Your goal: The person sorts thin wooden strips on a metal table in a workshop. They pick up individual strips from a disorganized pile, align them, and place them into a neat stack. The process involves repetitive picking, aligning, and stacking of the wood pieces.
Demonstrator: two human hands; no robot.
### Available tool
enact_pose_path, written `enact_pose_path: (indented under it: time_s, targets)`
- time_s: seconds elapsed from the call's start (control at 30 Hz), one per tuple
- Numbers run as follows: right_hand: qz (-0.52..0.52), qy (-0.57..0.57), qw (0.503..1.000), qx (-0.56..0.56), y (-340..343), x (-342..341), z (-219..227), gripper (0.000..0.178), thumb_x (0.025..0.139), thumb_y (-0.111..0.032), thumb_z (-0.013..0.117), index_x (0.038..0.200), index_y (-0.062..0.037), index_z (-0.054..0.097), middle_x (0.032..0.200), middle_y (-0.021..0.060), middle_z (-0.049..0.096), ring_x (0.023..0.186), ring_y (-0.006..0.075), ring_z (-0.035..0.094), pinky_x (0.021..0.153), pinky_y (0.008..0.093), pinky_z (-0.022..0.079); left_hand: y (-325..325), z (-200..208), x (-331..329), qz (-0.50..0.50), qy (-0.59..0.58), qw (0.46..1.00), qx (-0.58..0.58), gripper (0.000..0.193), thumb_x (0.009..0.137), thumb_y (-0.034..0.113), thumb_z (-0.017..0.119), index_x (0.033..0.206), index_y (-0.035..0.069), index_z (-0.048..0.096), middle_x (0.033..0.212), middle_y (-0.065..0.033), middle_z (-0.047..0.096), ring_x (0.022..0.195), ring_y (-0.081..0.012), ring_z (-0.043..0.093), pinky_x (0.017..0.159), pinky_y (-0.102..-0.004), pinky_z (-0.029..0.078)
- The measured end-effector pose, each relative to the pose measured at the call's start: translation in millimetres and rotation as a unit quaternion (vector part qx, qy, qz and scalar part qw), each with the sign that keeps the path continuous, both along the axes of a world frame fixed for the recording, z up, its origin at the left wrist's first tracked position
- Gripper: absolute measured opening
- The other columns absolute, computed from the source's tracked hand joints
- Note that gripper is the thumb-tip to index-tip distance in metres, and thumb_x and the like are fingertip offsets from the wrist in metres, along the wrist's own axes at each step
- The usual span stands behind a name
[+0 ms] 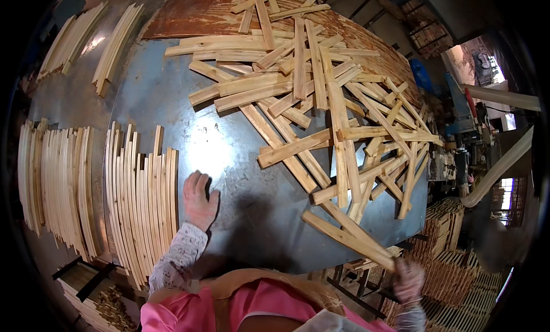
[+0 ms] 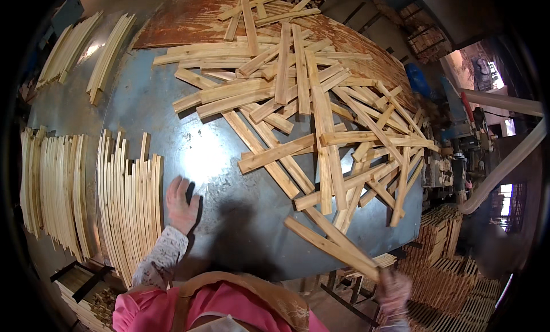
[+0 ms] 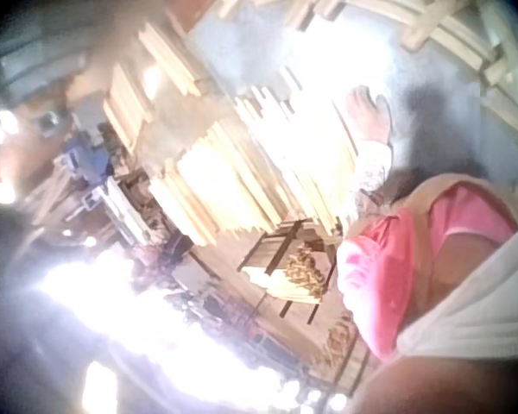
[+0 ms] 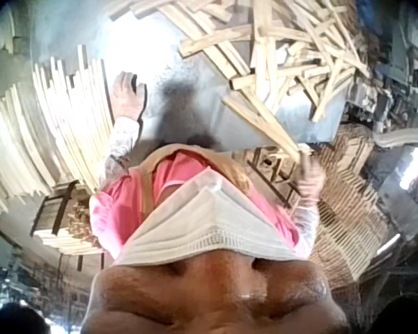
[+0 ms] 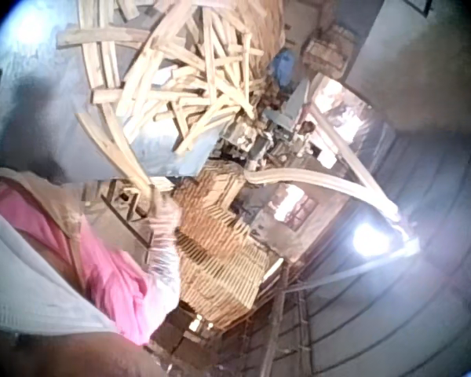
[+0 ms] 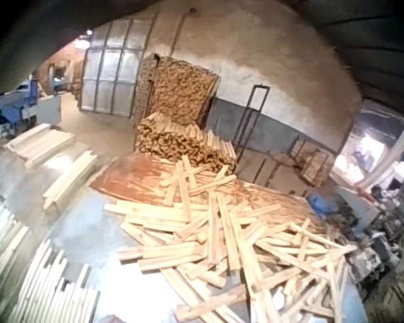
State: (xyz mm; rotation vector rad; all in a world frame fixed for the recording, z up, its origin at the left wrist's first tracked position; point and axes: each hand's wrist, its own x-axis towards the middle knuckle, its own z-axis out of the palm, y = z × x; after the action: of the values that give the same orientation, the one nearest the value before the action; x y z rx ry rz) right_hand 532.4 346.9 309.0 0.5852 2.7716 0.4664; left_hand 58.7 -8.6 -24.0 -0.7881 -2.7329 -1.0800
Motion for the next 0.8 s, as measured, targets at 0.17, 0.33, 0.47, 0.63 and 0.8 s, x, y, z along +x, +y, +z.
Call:
enact_pose_path:
  time_s: [0.17,0.33,0.47,0.63,0.8]
  targets:
    - [-0.116,-0.108,0.947,0.278,126.3,33.7,160.0,0.052,0.094,-0.003,0.066,0.145,-0.0069,0.061,0.125,0.0174,0.062,0.12,0.0427,0.061,0.112,0.0543,0.048,59.6,-18.1,-110.4,0.011,0.094,0.992,0.086,0.063,0.084,0.015,0.081,0.143,0.004,0.06,0.148,-0.0212,0.059,0.14,-0.0419,0.054,0.121,-0.052,0.041]
    - [-0.394,0.098,0.902,0.147,175.1,-114.3,105.3,0.064,0.09,0.005,0.069,0.152,-0.0045,0.055,0.134,0.0218,0.058,0.136,0.0442,0.054,0.119,0.0511,0.043,135.4,3.4,-258.7,0.034,0.1,0.992,0.073,0.061,0.09,0.028,0.077,0.142,0.002,0.06,0.149,-0.0222,0.059,0.139,-0.0425,0.054,0.119,-0.0508,0.042]
    - [-0.249,0.294,0.921,-0.05,260.5,-271.4,-45.9,0.062,0.092,0.003,0.065,0.153,0.0001,0.054,0.139,0.0281,0.056,0.128,0.046,0.059,0.109,0.0484,0.05,179.1,22.1,-369.3,0.002,-0.032,0.992,-0.126,0.065,0.093,0.044,0.073,0.143,0.003,0.063,0.152,-0.0199,0.058,0.14,-0.0399,0.055,0.117,-0.0486,0.044]
    - [-0.175,0.347,0.92,-0.05,340.7,-553.6,-119.9,0.07,0.09,-0.024,0.077,0.151,0.0006,0.053,0.137,0.031,0.069,0.128,0.0425,0.067,0.107,0.0485,0.051,217.8,32.4,-450.1,-0.071,-0.138,0.972,-0.179,0.076,0.097,0.059,0.067,0.148,0.003,0.062,0.159,-0.0209,0.056,0.144,-0.0361,0.055,0.117,-0.0481,0.046]
    - [-0.055,0.273,0.939,-0.2,260.6,-761.0,-218.7,0.088,0.094,-0.05,0.071,0.167,-0.0098,0.041,0.161,0.0204,0.056,0.149,0.037,0.053,0.125,0.0424,0.04,253.8,12.0,-504.6,-0.073,-0.013,0.98,-0.186,0.086,0.098,0.067,0.062,0.158,0.006,0.053,0.161,-0.0192,0.055,0.149,-0.0346,0.051,0.123,-0.048,0.039]
